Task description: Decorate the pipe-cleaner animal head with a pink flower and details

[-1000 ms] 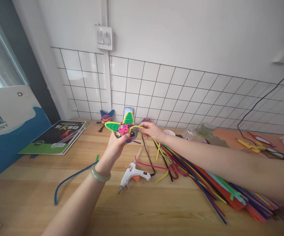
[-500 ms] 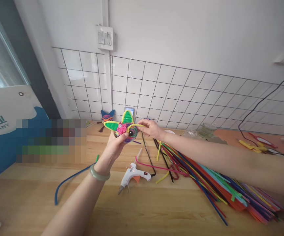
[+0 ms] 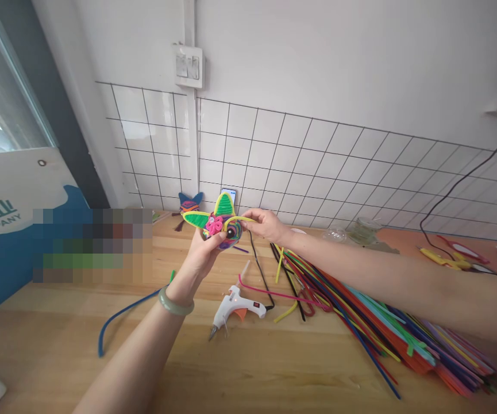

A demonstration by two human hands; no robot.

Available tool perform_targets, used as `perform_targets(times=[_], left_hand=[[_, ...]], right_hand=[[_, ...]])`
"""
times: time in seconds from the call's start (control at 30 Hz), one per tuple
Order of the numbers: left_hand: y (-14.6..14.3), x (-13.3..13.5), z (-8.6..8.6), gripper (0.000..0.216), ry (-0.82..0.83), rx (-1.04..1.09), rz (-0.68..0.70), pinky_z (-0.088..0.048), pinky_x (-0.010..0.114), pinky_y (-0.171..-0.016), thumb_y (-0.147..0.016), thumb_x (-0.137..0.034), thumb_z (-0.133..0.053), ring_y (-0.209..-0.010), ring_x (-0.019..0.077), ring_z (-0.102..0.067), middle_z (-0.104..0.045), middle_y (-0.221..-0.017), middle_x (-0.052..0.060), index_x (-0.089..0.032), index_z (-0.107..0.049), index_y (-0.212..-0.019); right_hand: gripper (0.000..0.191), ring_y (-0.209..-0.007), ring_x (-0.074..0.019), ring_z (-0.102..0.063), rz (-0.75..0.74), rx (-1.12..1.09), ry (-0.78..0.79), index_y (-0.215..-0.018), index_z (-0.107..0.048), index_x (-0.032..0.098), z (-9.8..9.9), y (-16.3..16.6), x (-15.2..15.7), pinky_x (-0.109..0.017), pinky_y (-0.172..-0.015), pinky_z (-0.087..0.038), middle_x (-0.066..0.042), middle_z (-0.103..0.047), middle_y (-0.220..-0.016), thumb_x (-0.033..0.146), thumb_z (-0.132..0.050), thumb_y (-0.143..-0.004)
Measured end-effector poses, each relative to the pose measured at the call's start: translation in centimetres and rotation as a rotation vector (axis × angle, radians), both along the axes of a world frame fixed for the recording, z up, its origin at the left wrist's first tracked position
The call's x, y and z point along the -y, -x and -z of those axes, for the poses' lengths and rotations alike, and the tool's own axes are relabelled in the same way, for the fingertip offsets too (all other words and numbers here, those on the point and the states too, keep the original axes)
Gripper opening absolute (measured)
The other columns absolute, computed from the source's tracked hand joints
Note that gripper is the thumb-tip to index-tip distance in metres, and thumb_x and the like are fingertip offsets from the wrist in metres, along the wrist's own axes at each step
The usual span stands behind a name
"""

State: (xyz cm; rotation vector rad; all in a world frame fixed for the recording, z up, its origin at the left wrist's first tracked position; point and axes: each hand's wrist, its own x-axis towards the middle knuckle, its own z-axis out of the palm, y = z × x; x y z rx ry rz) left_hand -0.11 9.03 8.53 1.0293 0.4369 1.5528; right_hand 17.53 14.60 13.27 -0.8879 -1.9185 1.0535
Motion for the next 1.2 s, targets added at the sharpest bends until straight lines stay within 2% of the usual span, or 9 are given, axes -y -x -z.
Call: perform_targets(times=[0.23,0.33,0.57,0.67,0.73,0.83,0.97,1.1,1.2], left_hand=[[-0.1,0.2,-0.2,0.059,0.002,-0.010,0.001,-0.054,0.040,-0.089,-0.067,-0.027,-0.080,-0.106,0.0283,-0.065,-0.067,-0.117,0.013,-0.017,-0.058,-0.121],[-0.1,0.4,-0.4,0.054,-0.005,-0.011,-0.004,-0.053,0.041,-0.091,-0.067,-0.026,-0.080,-0.106,0.0284,-0.065,-0.069,-0.114,0.012,-0.018,-0.059,-0.116],[0.1,0.4,-0.4,0.057,-0.015,-0.022,-0.004,-0.054,0.043,-0.090,-0.065,-0.029,-0.081,-0.104,0.0282,-0.066,-0.069,-0.113,0.010,-0.021,-0.058,-0.116],[0.1,0.4,-0.4,0.056,-0.015,-0.014,-0.023,-0.054,0.042,-0.088,-0.065,-0.028,-0.082,-0.102,0.0279,-0.066,-0.070,-0.112,0.010,-0.020,-0.058,-0.115],[0.1,0.4,-0.5,0.057,-0.011,-0.003,-0.022,-0.055,0.042,-0.088,-0.064,-0.027,-0.082,-0.101,0.0280,-0.067,-0.070,-0.111,0.011,-0.019,-0.057,-0.114],[0.1,0.7,-0.7,0.057,-0.001,0.000,-0.002,-0.054,0.042,-0.088,-0.064,-0.026,-0.082,-0.103,0.0281,-0.066,-0.069,-0.113,0.011,-0.020,-0.056,-0.115],[0.0,1.0,-1.1,0.060,0.002,0.003,0.011,-0.055,0.040,-0.087,-0.064,-0.027,-0.082,-0.107,0.0285,-0.064,-0.067,-0.118,0.010,-0.023,-0.055,-0.118],[0.1,0.9,-1.2,0.069,0.018,0.013,-0.005,-0.055,0.038,-0.085,-0.062,-0.025,-0.082,-0.105,0.0263,-0.064,-0.066,-0.118,0.007,-0.024,-0.052,-0.124],[0.1,0.6,-1.0,0.067,0.010,-0.036,-0.028,-0.055,0.039,-0.085,-0.062,-0.025,-0.082,-0.105,0.0271,-0.064,-0.066,-0.116,0.008,-0.022,-0.053,-0.123]], right_hand=[[0.038,-0.041,-0.0052,-0.040,0.068,-0.062,0.021,-0.090,-0.060,0.020,1.1,-0.3,1.2,-0.021,-0.038,-0.031,0.003,-0.062,-0.069,0.052,-0.070,-0.073],[0.040,-0.040,-0.0057,-0.041,0.116,-0.085,0.056,-0.086,-0.058,0.019,1.4,0.0,2.0,-0.021,-0.038,-0.033,0.005,-0.057,-0.061,0.055,-0.070,-0.072],[0.042,-0.040,-0.0041,-0.041,0.136,-0.167,0.091,-0.088,-0.056,0.019,1.9,0.8,2.6,-0.020,-0.038,-0.032,0.003,-0.062,-0.072,0.055,-0.069,-0.071],[0.034,-0.044,-0.0062,-0.045,0.137,-0.079,0.031,-0.093,-0.055,0.020,2.4,0.5,2.8,-0.022,-0.043,-0.038,0.001,-0.064,-0.077,0.050,-0.061,-0.080],[0.031,-0.064,-0.0121,-0.059,0.184,0.011,-0.121,-0.102,-0.056,0.020,2.3,0.2,3.5,-0.027,-0.056,-0.048,-0.004,-0.067,-0.093,0.043,-0.059,-0.082],[0.048,-0.115,-0.0237,-0.056,0.257,0.144,-0.528,-0.125,-0.051,0.022,0.3,0.2,5.1,-0.041,-0.094,-0.049,-0.012,-0.057,-0.130,0.030,-0.063,-0.080],[0.027,-0.132,-0.0258,-0.043,0.071,0.295,-0.964,-0.111,-0.065,0.024,-5.5,2.3,5.4,-0.050,-0.111,-0.033,-0.008,-0.057,-0.131,0.022,-0.056,-0.085],[0.030,-0.135,-0.0270,-0.039,-0.347,0.666,-1.045,-0.085,-0.076,0.025,-10.3,6.5,3.1,-0.053,-0.110,-0.031,0.002,-0.061,-0.127,0.010,-0.050,-0.083],[0.022,-0.135,-0.0320,-0.039,-0.512,0.983,-0.914,-0.073,-0.077,0.022,-11.3,9.1,1.7,-0.051,-0.108,-0.034,0.002,-0.060,-0.131,0.015,-0.057,-0.079]])
